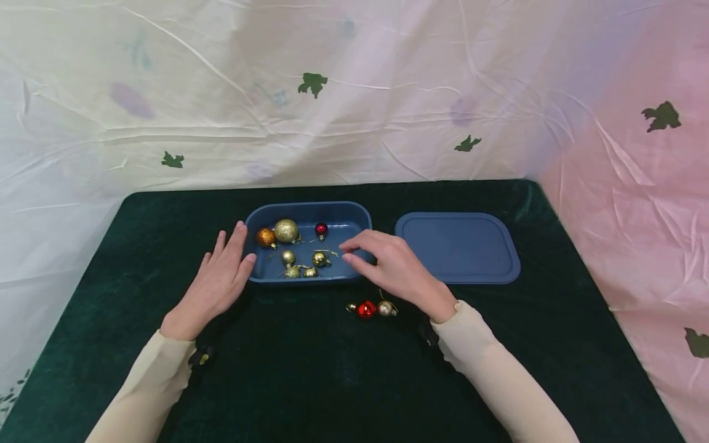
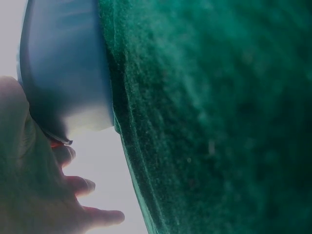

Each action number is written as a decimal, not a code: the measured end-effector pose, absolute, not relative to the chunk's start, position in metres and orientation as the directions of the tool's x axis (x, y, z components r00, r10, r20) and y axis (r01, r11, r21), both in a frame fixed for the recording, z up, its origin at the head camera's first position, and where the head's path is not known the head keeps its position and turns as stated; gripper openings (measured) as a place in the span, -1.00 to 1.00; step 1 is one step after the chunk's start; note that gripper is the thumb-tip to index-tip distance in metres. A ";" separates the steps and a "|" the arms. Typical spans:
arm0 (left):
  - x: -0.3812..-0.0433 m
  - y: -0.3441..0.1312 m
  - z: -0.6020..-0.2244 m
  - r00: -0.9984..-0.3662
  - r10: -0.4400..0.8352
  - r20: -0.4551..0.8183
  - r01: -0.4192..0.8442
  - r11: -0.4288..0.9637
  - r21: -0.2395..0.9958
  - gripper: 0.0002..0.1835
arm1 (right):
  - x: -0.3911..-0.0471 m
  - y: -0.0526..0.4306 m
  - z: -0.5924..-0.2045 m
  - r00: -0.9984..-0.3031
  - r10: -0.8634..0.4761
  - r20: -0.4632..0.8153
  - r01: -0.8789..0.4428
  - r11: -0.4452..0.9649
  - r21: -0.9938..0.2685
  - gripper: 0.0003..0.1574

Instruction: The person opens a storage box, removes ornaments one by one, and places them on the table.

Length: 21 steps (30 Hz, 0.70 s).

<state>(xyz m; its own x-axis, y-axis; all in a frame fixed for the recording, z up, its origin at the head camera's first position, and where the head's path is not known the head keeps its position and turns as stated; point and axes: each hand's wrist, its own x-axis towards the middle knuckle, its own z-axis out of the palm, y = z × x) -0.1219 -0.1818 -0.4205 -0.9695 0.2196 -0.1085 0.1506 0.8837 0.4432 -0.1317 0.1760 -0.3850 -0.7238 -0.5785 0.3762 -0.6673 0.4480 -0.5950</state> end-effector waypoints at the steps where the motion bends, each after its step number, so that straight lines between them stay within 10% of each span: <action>1: -0.122 -0.182 -0.420 -0.970 0.219 -0.109 0.150 0.883 0.444 -0.23 | -0.134 0.175 -0.385 -0.719 -0.585 0.376 -0.670 0.441 -0.597 -0.72; 21: -0.122 -0.181 -0.420 -0.971 0.212 -0.113 0.141 0.882 0.450 -0.23 | -0.169 0.142 -0.385 -0.679 -0.693 0.244 -0.652 0.416 -0.634 -0.65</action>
<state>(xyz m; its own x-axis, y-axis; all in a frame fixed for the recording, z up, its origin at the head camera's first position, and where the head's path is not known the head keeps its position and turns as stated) -0.1223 -0.1813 -0.4197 -0.9707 0.2123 -0.1128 0.1405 0.8818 0.4502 -0.1688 0.1423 -0.3848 -0.6786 -0.6929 0.2438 -0.6524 0.4159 -0.6336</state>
